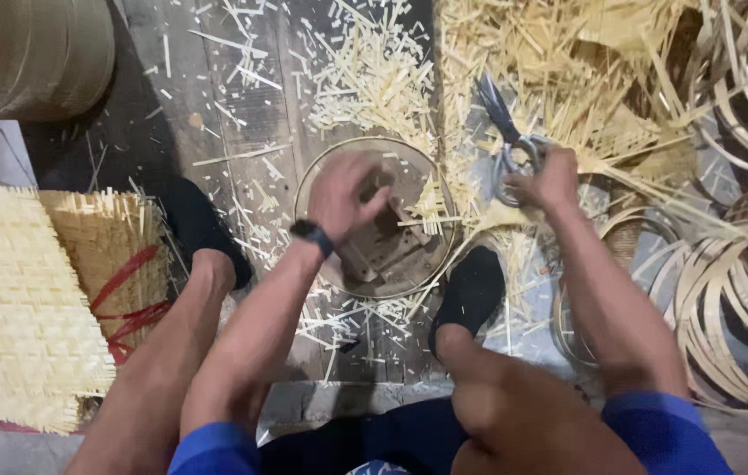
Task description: The person sits on the floor and uses shears to trim the excess edges of a woven mat placed inside a circular wooden frame. They repeatedly flip the frame to trim all sides and then place the finished circular mat into a stack.
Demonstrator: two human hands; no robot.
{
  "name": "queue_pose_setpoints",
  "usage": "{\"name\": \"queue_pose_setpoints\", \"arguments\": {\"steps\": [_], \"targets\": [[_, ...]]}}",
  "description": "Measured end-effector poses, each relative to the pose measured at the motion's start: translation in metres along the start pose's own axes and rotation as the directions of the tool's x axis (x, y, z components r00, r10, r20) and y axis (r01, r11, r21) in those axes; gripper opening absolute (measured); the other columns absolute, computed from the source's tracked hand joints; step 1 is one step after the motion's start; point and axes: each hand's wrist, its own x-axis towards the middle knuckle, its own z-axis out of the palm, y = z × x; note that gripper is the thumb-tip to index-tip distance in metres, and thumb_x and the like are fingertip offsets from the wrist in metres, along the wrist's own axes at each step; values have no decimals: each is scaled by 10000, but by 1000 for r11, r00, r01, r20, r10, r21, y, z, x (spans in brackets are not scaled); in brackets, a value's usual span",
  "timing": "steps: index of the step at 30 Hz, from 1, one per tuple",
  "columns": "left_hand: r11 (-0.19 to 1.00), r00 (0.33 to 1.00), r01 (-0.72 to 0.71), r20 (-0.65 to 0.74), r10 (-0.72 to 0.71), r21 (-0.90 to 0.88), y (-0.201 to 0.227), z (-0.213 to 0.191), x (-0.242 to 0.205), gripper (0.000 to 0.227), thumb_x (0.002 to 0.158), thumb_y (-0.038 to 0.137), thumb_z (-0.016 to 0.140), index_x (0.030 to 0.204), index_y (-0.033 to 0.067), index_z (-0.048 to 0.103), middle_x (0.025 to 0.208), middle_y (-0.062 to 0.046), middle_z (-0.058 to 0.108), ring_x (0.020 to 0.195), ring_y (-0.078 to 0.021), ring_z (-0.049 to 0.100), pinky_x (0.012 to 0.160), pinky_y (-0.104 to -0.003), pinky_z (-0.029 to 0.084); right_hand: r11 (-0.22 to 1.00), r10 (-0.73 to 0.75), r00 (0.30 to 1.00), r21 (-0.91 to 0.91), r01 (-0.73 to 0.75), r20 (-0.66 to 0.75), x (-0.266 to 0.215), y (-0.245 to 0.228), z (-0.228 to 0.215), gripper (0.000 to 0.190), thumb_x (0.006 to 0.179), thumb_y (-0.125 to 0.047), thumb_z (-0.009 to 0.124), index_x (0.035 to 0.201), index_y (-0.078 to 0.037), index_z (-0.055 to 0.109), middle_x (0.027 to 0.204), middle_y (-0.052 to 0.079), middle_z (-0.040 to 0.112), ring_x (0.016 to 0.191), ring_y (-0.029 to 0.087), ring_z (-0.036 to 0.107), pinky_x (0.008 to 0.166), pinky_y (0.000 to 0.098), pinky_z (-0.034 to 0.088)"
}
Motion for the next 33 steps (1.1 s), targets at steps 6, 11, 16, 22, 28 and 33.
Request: {"name": "queue_pose_setpoints", "arguments": {"steps": [6, 11, 16, 22, 28, 33], "targets": [[995, 990, -89, -109, 93, 37, -2, 3, 79, 439, 945, 335, 682, 1262, 32, 693, 1216, -215, 695, 1150, -375, 612, 1004, -490, 465, 676, -726, 663, 12, 737, 180, -82, -27, 36, 931, 672, -277, 938, 1448, -31, 487, 1295, 248, 542, 1197, 378, 545, 983, 494, 499], [969, 914, 246, 325, -242, 29, -15, 1, 108, 342, 1013, 397, 591, 1091, 127, 787, 1004, -150, 757, 917, -335, 707, 883, -445, 537, 834, -532, 846, 178, 522, 11, -49, -45, 22, 480, 894, -220, 780, 1344, -174, 620, 1128, 109, 670, 1024, 227, 665, 893, 368, 570], [957, 864, 289, 436, -253, -18, -17, -2, 124, 242, 877, 331, 752, 1040, 162, 809, 976, -87, 783, 863, -235, 740, 807, -386, 561, 894, -257, 959, 408, 188, 123, -27, -32, 27, 552, 848, -263, 828, 1296, -62, 576, 1085, 100, 684, 926, 147, 664, 772, 304, 551], [944, 837, 325, 449, -312, 51, -10, 0, 137, 244, 786, 253, 869, 975, 109, 816, 921, -141, 779, 784, -254, 744, 762, -382, 573, 843, -172, 930, 537, -31, 324, -35, 7, 99, 254, 848, -119, 822, 1031, 33, 733, 862, 99, 741, 711, 137, 664, 619, 270, 545], [942, 883, 335, 342, -322, 20, -2, 3, 120, 225, 802, 295, 828, 965, 141, 828, 895, -135, 777, 757, -272, 728, 733, -411, 565, 859, -107, 937, 505, -81, 333, -31, 9, 98, 207, 848, -100, 818, 968, 41, 726, 823, 93, 728, 660, 132, 665, 572, 278, 560], [794, 767, 606, 285, -574, -33, -47, -5, 91, 337, 929, 486, 711, 967, 164, 803, 891, -103, 766, 754, -228, 711, 762, -393, 547, 937, -185, 960, 331, 108, 211, -67, 14, 92, 286, 903, -169, 798, 1094, 16, 693, 808, 95, 718, 668, 141, 661, 589, 271, 539]]}}
